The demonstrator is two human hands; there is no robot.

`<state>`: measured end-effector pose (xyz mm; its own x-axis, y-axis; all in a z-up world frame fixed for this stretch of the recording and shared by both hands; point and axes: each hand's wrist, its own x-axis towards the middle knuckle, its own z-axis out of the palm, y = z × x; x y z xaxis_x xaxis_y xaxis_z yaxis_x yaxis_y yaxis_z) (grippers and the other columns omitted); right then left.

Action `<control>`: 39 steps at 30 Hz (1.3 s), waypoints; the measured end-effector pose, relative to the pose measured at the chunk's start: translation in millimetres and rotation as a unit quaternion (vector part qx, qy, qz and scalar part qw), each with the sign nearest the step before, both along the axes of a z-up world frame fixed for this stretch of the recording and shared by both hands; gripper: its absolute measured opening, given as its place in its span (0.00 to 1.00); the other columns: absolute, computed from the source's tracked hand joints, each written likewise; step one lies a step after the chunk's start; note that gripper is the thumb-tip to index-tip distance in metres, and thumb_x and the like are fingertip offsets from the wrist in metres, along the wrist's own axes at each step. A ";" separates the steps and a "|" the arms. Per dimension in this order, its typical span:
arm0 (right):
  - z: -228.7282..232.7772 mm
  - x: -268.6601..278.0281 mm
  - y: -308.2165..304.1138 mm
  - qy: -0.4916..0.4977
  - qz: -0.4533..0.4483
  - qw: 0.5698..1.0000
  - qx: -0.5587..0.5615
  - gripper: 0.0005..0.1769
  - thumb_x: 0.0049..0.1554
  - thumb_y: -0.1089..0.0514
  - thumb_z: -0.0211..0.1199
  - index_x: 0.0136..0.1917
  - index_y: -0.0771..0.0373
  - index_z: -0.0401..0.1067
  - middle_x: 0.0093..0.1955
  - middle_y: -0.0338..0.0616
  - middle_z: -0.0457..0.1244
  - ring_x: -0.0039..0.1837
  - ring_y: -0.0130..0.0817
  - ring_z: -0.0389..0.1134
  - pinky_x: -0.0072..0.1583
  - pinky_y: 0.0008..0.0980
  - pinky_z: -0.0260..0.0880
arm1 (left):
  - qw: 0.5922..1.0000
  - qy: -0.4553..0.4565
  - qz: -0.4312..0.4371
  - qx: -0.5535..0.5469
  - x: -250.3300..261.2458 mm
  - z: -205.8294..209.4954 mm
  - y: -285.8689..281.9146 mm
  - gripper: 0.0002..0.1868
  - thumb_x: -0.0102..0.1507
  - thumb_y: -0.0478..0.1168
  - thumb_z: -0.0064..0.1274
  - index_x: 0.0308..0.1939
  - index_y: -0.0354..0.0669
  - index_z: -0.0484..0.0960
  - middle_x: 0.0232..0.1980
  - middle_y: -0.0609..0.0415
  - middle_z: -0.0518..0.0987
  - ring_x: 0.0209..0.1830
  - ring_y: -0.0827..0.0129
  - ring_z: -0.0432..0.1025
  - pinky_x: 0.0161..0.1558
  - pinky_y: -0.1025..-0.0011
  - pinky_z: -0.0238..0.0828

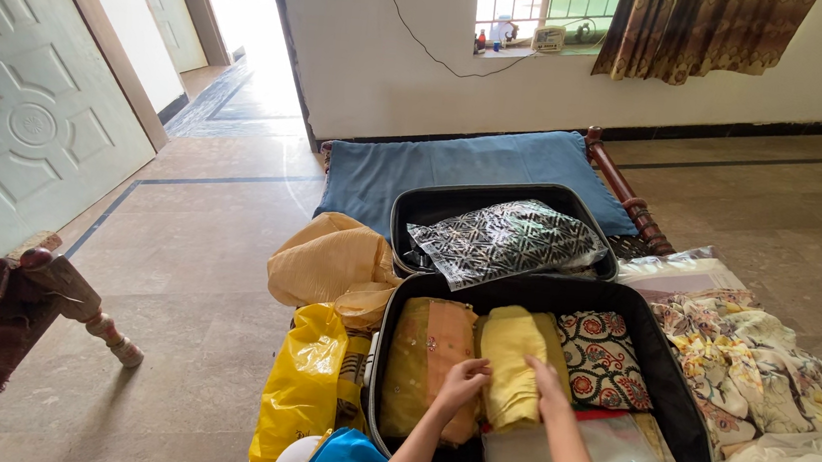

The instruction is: The person folds and places various garments into an open suitcase on the floor. They handle yellow and blue clothing items, arranging them neatly inside the suitcase.

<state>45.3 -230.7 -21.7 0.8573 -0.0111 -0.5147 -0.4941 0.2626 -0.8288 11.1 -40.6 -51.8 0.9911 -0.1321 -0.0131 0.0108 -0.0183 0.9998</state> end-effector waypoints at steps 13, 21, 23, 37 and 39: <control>4.9 21.3 -33.2 0.059 0.029 0.996 0.065 0.31 0.60 0.47 0.59 0.70 0.69 0.66 0.61 0.59 0.69 0.58 0.50 0.73 0.57 0.48 0.76 | 0.983 0.150 0.108 0.013 -0.1 -9.4 5.3 0.21 0.65 0.38 0.48 0.62 0.38 0.81 0.52 0.51 0.86 0.44 0.74 0.82 0.45 0.75 0.80; -0.4 19.3 -35.2 0.054 0.030 0.989 0.136 0.30 0.60 0.48 0.61 0.69 0.69 0.65 0.62 0.57 0.67 0.59 0.48 0.72 0.58 0.46 0.75 | 0.986 0.134 0.096 0.031 3.3 -15.2 0.3 0.20 0.65 0.39 0.49 0.60 0.39 0.82 0.51 0.53 0.86 0.42 0.73 0.81 0.43 0.75 0.79; -1.9 19.6 -30.8 0.029 0.051 0.985 0.164 0.32 0.59 0.47 0.61 0.70 0.68 0.65 0.63 0.57 0.66 0.59 0.48 0.72 0.58 0.46 0.75 | 0.986 0.133 0.095 0.028 3.4 -15.8 1.2 0.20 0.65 0.39 0.49 0.60 0.39 0.81 0.51 0.53 0.86 0.42 0.73 0.81 0.43 0.75 0.79; -6.6 30.0 -2.7 0.024 0.090 0.991 0.097 0.35 0.61 0.45 0.60 0.73 0.69 0.60 0.65 0.59 0.66 0.61 0.49 0.72 0.60 0.45 0.75 | 0.984 0.125 0.121 0.026 5.5 -19.7 1.3 0.18 0.65 0.38 0.49 0.58 0.39 0.83 0.49 0.54 0.86 0.41 0.75 0.82 0.41 0.75 0.80; -9.2 31.0 1.2 0.033 0.091 0.991 0.090 0.35 0.61 0.44 0.58 0.74 0.67 0.60 0.65 0.59 0.66 0.61 0.50 0.72 0.59 0.44 0.76 | 0.984 0.121 0.130 0.036 6.5 -19.5 2.6 0.18 0.65 0.38 0.49 0.58 0.39 0.82 0.48 0.53 0.86 0.41 0.73 0.81 0.41 0.75 0.80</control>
<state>76.2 -229.5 -30.8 0.8012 0.2373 -0.5494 -0.5984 0.3046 -0.7410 17.6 -37.9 -71.4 0.9582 0.1346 -0.2524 0.2616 -0.0552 0.9636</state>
